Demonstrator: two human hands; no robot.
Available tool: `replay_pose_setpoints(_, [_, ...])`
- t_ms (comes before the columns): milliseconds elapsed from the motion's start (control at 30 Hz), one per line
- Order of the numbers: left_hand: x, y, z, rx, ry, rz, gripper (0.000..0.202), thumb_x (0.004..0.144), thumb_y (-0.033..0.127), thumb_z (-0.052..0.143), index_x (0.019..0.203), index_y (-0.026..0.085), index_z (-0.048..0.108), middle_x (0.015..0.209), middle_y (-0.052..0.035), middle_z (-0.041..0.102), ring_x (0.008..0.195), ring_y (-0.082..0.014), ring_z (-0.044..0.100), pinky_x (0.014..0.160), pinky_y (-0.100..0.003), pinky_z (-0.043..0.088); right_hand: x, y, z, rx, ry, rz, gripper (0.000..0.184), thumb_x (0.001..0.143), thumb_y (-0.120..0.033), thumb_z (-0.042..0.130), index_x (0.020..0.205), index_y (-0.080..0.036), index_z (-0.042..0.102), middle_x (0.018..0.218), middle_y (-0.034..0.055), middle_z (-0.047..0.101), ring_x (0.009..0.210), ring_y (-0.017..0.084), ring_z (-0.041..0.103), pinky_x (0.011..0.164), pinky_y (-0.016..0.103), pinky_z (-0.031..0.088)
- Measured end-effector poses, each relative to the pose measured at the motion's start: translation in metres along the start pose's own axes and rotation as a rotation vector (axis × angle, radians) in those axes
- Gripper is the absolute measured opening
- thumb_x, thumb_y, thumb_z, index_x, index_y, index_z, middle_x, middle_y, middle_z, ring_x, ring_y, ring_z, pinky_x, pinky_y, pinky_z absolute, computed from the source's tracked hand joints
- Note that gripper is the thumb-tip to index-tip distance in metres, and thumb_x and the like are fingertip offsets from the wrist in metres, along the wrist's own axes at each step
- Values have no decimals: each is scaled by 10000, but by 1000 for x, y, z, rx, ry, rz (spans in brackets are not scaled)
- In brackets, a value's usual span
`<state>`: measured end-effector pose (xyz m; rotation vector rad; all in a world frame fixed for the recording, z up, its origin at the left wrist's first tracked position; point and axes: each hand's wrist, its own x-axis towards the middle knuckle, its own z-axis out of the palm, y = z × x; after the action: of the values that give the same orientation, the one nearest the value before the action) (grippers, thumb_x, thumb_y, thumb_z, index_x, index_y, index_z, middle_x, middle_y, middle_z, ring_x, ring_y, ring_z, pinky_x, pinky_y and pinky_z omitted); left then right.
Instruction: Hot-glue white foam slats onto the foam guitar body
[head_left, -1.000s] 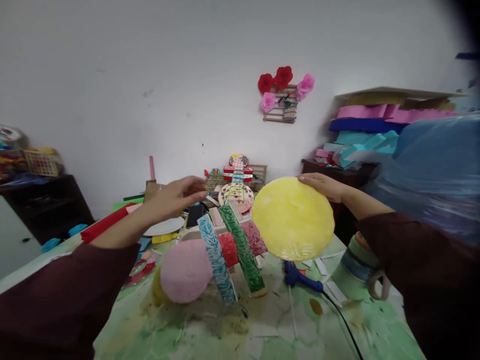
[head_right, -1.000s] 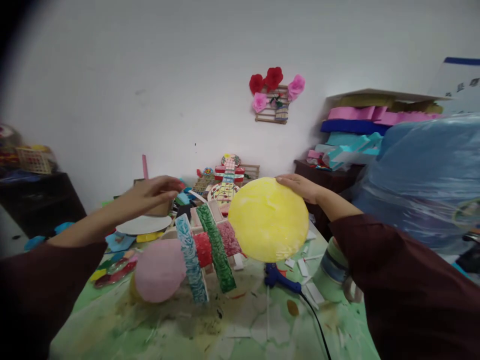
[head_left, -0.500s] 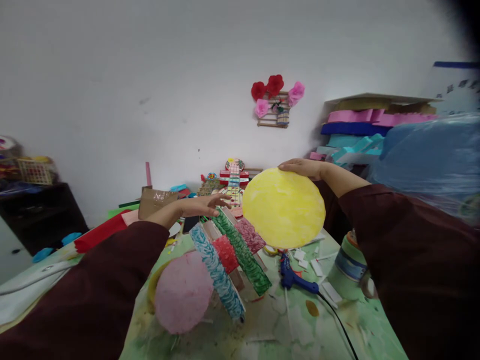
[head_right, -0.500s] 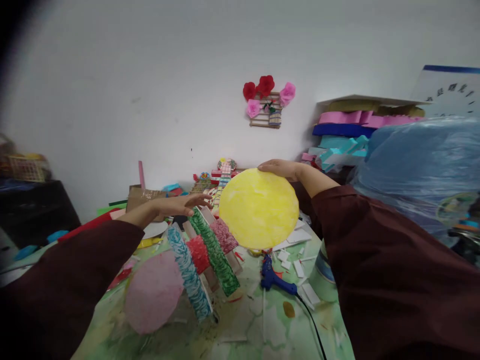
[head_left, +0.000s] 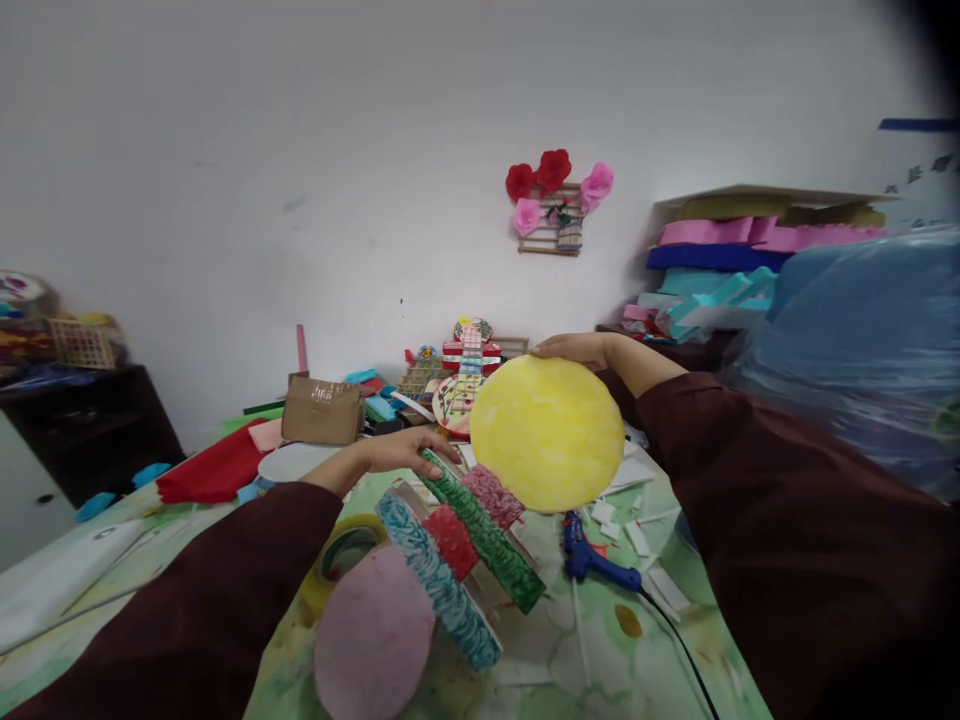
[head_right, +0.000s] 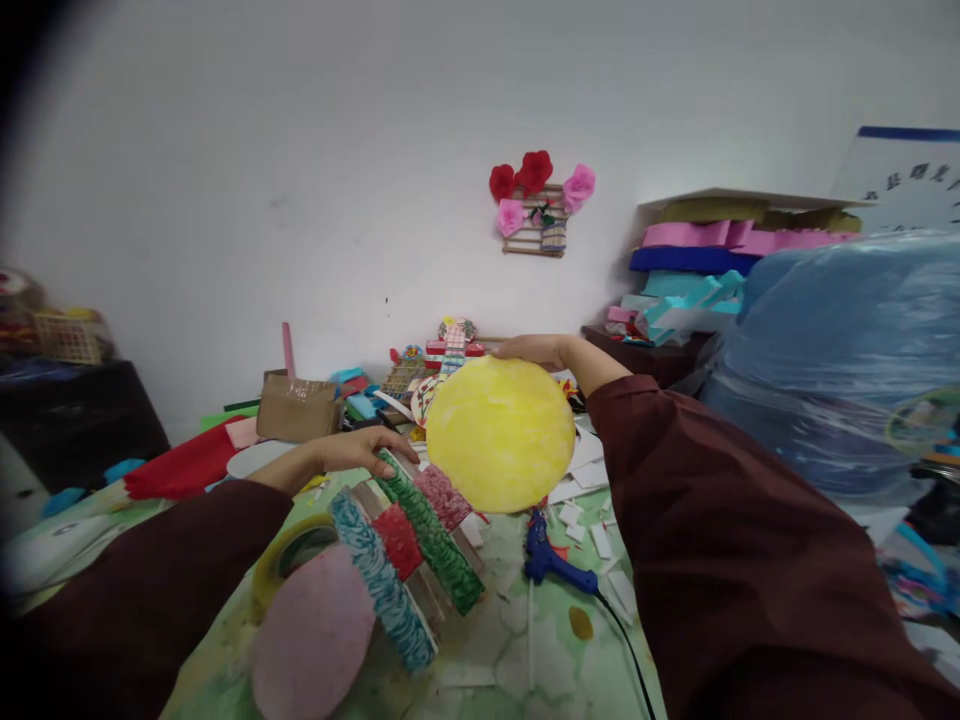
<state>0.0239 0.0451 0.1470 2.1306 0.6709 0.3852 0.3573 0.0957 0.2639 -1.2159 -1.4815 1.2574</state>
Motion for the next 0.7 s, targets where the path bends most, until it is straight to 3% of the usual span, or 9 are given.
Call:
replay_pose_setpoints(67, [-4,-7,0,-5,27,-12,330,688,346,730,1004,249,738,1059,-78,704,1004,-274,637,830,-321,496,6,4,2,3,139,-115,103,703,-121,722,783,-150,663,803,54,731,801,186,684,734,331,551])
replay_pose_setpoints(133, [-9,-14,-1,-28,91,-27,317,678,344,738,979,245,745,1046,-78,705,987,-265,639,796,-300,505,12,6,1,-29,144,-162,104,757,-236,696,810,-149,670,836,60,730,813,189,680,752,346,544])
replay_pose_setpoints(233, [-18,-22,-4,-119,260,-82,296,655,341,762,928,229,751,1014,-81,708,951,-251,643,760,-282,517,16,9,-6,-116,134,-240,284,816,-416,617,851,-142,681,859,73,715,815,183,656,788,345,516])
replay_pose_setpoints(333, [-23,-29,-7,-342,466,-166,361,654,372,776,960,186,730,960,-88,710,840,-213,662,696,-265,532,7,24,-13,-121,407,-438,325,843,-467,558,881,-162,664,918,55,689,855,155,618,823,301,468])
replay_pose_setpoints(400, [-23,-32,-8,-506,635,-185,397,637,380,796,944,143,711,914,-95,713,761,-192,666,654,-259,537,-4,46,-10,13,568,-487,326,851,-487,527,899,-186,643,966,38,675,898,145,606,818,281,451])
replay_pose_setpoints(467, [-20,-34,-6,-637,799,-189,380,615,364,815,876,117,692,858,-102,716,694,-182,665,610,-259,540,-17,76,0,227,595,-408,338,831,-522,533,897,-204,628,983,27,673,939,144,605,802,265,450])
replay_pose_setpoints(533, [-16,-34,-2,-725,914,-184,343,615,334,817,830,108,673,810,-105,716,652,-180,664,583,-264,544,-28,110,18,280,570,-326,402,817,-582,510,886,-201,616,964,46,680,934,167,616,760,282,471])
replay_pose_setpoints(700, [-12,-35,13,-792,1005,-100,330,621,314,809,827,110,651,772,-75,707,626,-155,654,586,-250,542,-47,172,72,397,395,-128,536,786,-711,439,835,-210,624,865,87,691,855,225,658,666,357,528])
